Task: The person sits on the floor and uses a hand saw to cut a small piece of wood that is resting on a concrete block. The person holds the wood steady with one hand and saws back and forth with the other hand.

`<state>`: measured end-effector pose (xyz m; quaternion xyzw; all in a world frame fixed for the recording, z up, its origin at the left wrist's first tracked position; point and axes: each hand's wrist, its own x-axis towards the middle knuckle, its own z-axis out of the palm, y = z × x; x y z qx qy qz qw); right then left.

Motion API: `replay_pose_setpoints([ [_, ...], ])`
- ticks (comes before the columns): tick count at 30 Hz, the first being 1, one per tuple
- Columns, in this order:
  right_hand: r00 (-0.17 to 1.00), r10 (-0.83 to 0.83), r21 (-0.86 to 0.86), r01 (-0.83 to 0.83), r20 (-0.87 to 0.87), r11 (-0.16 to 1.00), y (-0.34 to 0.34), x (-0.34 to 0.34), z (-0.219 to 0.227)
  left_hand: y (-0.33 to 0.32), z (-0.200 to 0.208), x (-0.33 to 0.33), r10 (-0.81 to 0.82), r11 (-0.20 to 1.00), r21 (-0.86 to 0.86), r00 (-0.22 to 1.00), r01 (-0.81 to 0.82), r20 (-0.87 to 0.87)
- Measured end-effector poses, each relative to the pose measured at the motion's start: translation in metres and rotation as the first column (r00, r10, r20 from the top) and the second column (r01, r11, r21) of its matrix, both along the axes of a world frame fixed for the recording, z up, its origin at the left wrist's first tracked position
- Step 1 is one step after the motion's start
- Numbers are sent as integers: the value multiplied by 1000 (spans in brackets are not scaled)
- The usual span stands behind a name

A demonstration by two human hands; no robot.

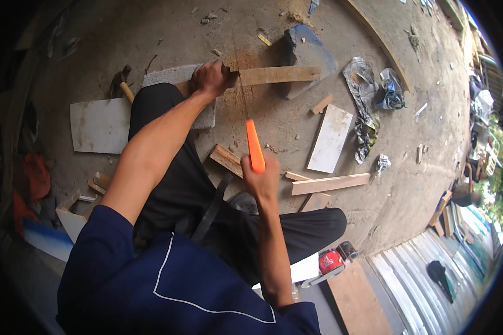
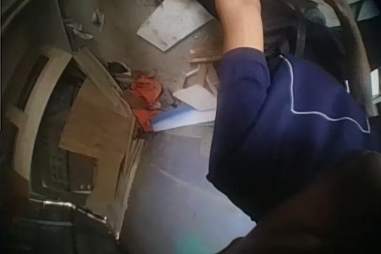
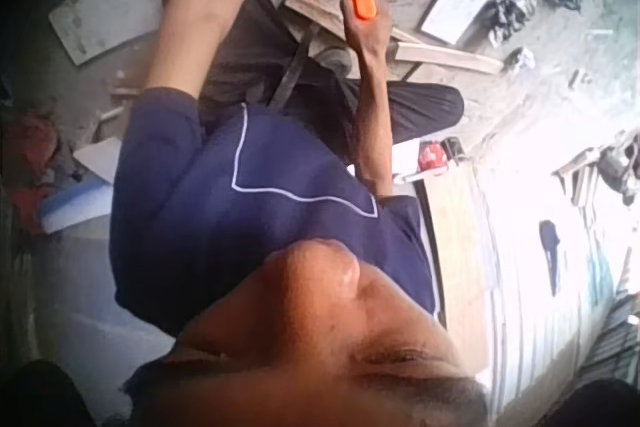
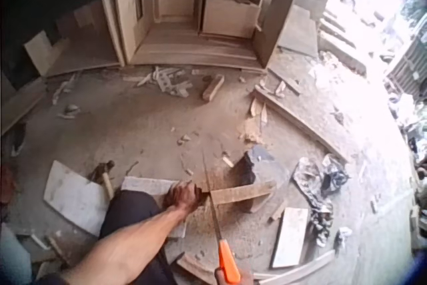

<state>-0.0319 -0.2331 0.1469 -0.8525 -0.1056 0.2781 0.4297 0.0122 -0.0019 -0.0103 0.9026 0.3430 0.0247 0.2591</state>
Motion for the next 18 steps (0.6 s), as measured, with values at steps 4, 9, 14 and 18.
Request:
replay_pose_setpoints([
  [4, 998, 5, 1, -5, 59, 1000, -6, -8, 6, -5, 4, -2, -13, 999, 37, 998, 15, -61],
  [9, 998, -55, 50, 53, 32, 997, 48, 26, -22, 2, -5, 2, -76, 994, 83, 997, 77, -18],
  [14, 995, -64, 75, 58, 78, 995, 30, 6, -31, -15, 10, -6, -99, 995, 16, 992, 101, -83],
  [18, 993, -24, 70, 16, 116, 997, 27, 11, -31, -12, -5, -4, -111, 992, 51, 989, 116, -96],
])
